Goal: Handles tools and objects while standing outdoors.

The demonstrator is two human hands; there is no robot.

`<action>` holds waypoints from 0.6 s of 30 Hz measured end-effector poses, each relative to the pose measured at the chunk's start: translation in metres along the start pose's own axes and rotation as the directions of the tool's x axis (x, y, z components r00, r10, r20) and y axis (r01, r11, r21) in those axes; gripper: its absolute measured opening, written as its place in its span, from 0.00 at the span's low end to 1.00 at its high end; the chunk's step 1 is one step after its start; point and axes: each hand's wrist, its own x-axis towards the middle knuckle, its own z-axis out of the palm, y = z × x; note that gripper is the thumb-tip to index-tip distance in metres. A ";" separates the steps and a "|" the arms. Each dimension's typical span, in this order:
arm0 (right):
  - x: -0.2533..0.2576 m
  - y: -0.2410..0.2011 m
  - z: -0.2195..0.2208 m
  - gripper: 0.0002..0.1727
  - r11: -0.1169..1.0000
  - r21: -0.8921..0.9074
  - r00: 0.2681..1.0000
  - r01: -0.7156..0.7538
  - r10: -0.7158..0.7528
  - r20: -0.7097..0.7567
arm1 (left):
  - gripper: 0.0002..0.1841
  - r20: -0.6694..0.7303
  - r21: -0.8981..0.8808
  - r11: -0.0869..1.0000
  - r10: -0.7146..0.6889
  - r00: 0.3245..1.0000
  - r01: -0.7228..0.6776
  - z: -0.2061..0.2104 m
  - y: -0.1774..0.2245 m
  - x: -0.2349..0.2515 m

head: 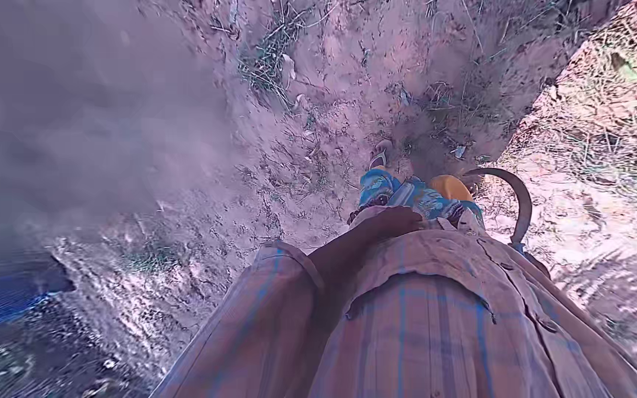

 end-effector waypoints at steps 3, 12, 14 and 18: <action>0.021 0.007 0.005 0.24 0.997 0.024 0.996 0.067 -0.068 0.050 | 0.14 -0.117 0.014 1.000 0.010 0.993 -0.009 0.009 -0.003 -0.008; 0.062 -0.018 0.041 0.26 0.929 0.346 0.970 0.131 -0.192 0.146 | 0.14 -0.152 -0.094 0.995 0.014 0.988 -0.029 -0.035 0.019 -0.089; 0.072 -0.035 0.047 0.26 0.900 0.400 0.951 0.171 -0.257 0.172 | 0.14 0.067 -0.235 0.971 0.069 0.995 -0.051 -0.045 0.021 -0.105; 0.120 -0.071 0.061 0.28 0.885 0.384 0.903 0.264 -0.367 0.225 | 0.22 0.399 -0.420 0.854 -0.129 0.908 0.307 -0.058 -0.003 -0.097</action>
